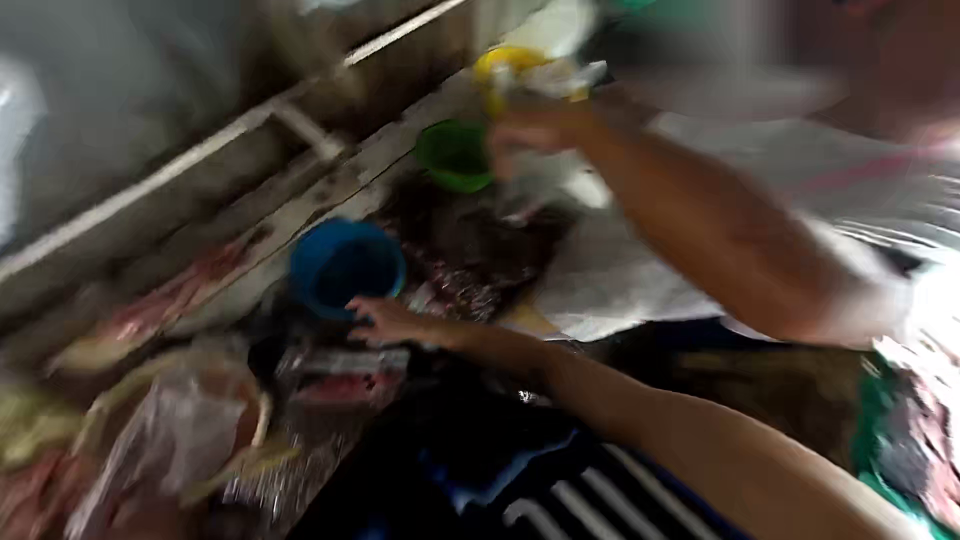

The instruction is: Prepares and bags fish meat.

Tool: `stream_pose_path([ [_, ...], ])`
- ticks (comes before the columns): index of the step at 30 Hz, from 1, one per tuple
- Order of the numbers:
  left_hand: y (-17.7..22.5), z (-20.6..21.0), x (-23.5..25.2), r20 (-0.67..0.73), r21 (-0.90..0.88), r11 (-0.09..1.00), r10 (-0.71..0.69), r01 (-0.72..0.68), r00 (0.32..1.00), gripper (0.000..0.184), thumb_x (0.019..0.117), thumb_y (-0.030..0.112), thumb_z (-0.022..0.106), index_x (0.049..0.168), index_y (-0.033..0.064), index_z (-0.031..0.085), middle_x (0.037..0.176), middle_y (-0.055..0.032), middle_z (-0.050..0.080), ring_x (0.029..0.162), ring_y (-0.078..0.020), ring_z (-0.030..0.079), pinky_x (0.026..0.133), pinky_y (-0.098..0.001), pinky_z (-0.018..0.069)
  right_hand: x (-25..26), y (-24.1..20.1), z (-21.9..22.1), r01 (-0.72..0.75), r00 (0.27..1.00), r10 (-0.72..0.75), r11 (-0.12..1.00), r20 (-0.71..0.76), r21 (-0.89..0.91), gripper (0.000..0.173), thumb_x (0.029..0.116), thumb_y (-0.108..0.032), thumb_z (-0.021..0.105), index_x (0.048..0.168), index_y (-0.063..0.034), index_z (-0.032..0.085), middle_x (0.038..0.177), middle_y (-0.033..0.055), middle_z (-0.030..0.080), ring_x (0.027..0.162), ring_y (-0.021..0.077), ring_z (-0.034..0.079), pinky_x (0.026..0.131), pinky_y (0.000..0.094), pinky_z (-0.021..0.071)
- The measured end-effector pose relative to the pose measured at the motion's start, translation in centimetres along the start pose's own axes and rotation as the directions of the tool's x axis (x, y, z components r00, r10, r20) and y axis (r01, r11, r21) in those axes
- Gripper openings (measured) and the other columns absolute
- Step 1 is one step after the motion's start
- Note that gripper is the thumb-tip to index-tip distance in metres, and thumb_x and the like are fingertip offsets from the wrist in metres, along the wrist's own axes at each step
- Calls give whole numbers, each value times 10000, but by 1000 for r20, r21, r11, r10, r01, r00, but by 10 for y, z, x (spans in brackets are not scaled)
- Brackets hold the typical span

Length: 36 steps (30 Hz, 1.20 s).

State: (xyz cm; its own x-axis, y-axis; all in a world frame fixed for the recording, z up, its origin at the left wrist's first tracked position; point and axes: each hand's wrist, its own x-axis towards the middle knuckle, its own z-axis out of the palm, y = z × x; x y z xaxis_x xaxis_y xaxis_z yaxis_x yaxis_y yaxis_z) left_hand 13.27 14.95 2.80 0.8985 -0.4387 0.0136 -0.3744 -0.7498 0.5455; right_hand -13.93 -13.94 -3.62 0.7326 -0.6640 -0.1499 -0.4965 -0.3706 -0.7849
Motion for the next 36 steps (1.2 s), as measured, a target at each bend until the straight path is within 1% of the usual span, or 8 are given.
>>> stream_pose_path([
  [3, -39, -2, -8, -176, -66, 997, -55, 44, 983, 289, 966, 166, 640, 1182, -9, 721, 1260, -226, 685, 1231, -296, 643, 1100, -427, 475, 13, 10, 31, -30, 986, 48, 993, 160, -113, 607, 951, -361, 741, 1450, -86, 533, 1223, 154, 711, 1123, 310, 697, 1003, 548, 553],
  [11, -108, 10, -97, -265, -127, 984, -157, 127, 951, 217, 895, 41, 621, 1065, 23, 755, 1181, -165, 729, 1153, -231, 684, 989, -407, 546, 9, 12, 118, 77, 954, 78, 870, 289, -487, 906, 842, -493, 789, 1562, -113, 391, 1427, 241, 541, 1338, 431, 510, 1055, 638, 452],
  [15, -130, 16, -139, -255, -141, 976, -200, 168, 946, 195, 893, 45, 625, 1026, 50, 768, 1168, -151, 734, 1172, -226, 676, 1017, -401, 539, 22, 14, 141, 52, 945, 146, 817, 294, -574, 840, 895, -266, 726, 1592, -58, 307, 1409, 304, 529, 1298, 478, 538, 987, 622, 515],
  [23, -140, 6, -189, -268, -144, 951, -305, 275, 914, 246, 897, 49, 597, 1079, 38, 763, 1212, -141, 730, 1190, -242, 673, 1038, -442, 520, 64, 49, 107, -173, 910, 197, 980, 365, -98, 654, 859, -284, 820, 1396, -22, 553, 1234, 244, 666, 1120, 380, 665, 985, 604, 531],
  [27, -129, 7, -198, -270, -85, 931, -365, 356, 891, 228, 929, 61, 618, 1107, 65, 760, 1270, -142, 707, 1237, -250, 651, 1044, -440, 522, 46, 23, 102, -365, 859, 252, 912, 445, 189, 467, 883, -246, 725, 1264, 6, 626, 1107, 192, 697, 983, 283, 688, 864, 506, 572],
  [30, -129, 16, -198, -262, -112, 938, -347, 329, 900, 241, 898, 74, 606, 1074, 80, 770, 1217, -128, 728, 1169, -244, 680, 997, -466, 536, 36, 20, 128, -185, 872, 183, 982, 455, -41, 659, 877, -457, 789, 1363, -53, 602, 1255, 202, 670, 1160, 330, 652, 990, 570, 535],
  [33, -129, 25, -198, -260, -149, 942, -332, 302, 907, 227, 894, 72, 616, 1062, 73, 769, 1227, -123, 724, 1193, -244, 665, 1029, -472, 517, 30, 27, 152, 8, 893, 159, 930, 420, -368, 1005, 755, -642, 816, 1496, -57, 471, 1485, 271, 478, 1372, 468, 462, 1056, 669, 455],
  [36, -126, 26, -199, -253, -123, 931, -364, 343, 896, 235, 906, 69, 610, 1075, 97, 771, 1267, -95, 716, 1215, -227, 660, 1028, -456, 521, 32, 24, 160, 11, 890, 183, 907, 419, -420, 1033, 754, -618, 828, 1506, -37, 424, 1444, 245, 534, 1365, 446, 484, 1059, 658, 452],
])
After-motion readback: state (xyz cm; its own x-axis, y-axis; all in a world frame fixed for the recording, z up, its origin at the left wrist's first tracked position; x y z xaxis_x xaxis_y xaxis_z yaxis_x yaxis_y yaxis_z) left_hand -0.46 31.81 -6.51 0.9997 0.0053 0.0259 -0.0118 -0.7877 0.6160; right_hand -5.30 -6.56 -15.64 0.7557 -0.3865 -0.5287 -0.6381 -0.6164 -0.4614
